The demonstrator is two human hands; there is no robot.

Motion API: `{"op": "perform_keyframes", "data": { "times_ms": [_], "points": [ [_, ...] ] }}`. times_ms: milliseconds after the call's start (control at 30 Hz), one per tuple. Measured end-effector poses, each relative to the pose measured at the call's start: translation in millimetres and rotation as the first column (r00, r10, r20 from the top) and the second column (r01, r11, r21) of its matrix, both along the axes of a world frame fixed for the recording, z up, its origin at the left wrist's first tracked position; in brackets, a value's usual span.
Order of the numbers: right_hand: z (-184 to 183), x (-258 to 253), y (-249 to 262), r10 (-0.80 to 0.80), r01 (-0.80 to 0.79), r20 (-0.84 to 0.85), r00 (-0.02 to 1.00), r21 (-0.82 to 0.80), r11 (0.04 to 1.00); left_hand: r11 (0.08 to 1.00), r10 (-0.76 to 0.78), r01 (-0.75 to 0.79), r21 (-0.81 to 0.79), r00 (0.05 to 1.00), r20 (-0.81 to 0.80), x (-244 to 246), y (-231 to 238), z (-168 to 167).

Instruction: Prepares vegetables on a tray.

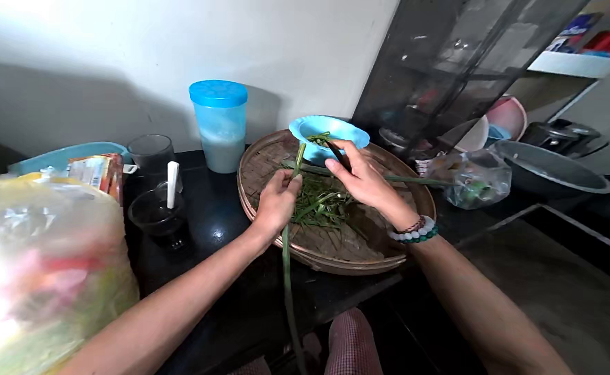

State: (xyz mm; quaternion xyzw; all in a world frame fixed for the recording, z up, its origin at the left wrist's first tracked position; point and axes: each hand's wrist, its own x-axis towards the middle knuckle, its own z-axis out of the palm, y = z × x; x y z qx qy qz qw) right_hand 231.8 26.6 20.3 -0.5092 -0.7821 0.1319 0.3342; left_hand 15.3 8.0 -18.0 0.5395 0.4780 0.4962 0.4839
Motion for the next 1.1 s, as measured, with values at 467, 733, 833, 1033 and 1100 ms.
{"op": "perform_keyframes", "data": {
  "times_ms": [467,733,833,1033,1100],
  "points": [
    [2,-48,28,0.155,-0.151,0.1,0.983,-0.04,0.988,0.992,-0.118,0.122,-0.019,0.983,0.142,1,-4,5],
    [1,-57,25,0.13,-0.132,0.112,0.985,0.003,0.991,0.988,-0.144,0.15,-0.036,0.979,0.147,3,-5,6],
    [6,-39,24,0.155,-0.155,-0.07,0.985,0.005,0.988,0.985,-0.159,0.171,-0.039,0.965,0.207,3,-4,7],
    [7,-26,28,0.161,-0.253,-0.326,0.932,-0.264,0.931,0.98,-0.197,0.198,0.025,0.948,0.251,1,-6,8],
    [5,-29,36,0.201,-0.379,-0.444,0.873,-0.36,0.853,0.978,-0.208,0.205,0.04,0.949,0.235,1,-7,9]
  ]
}}
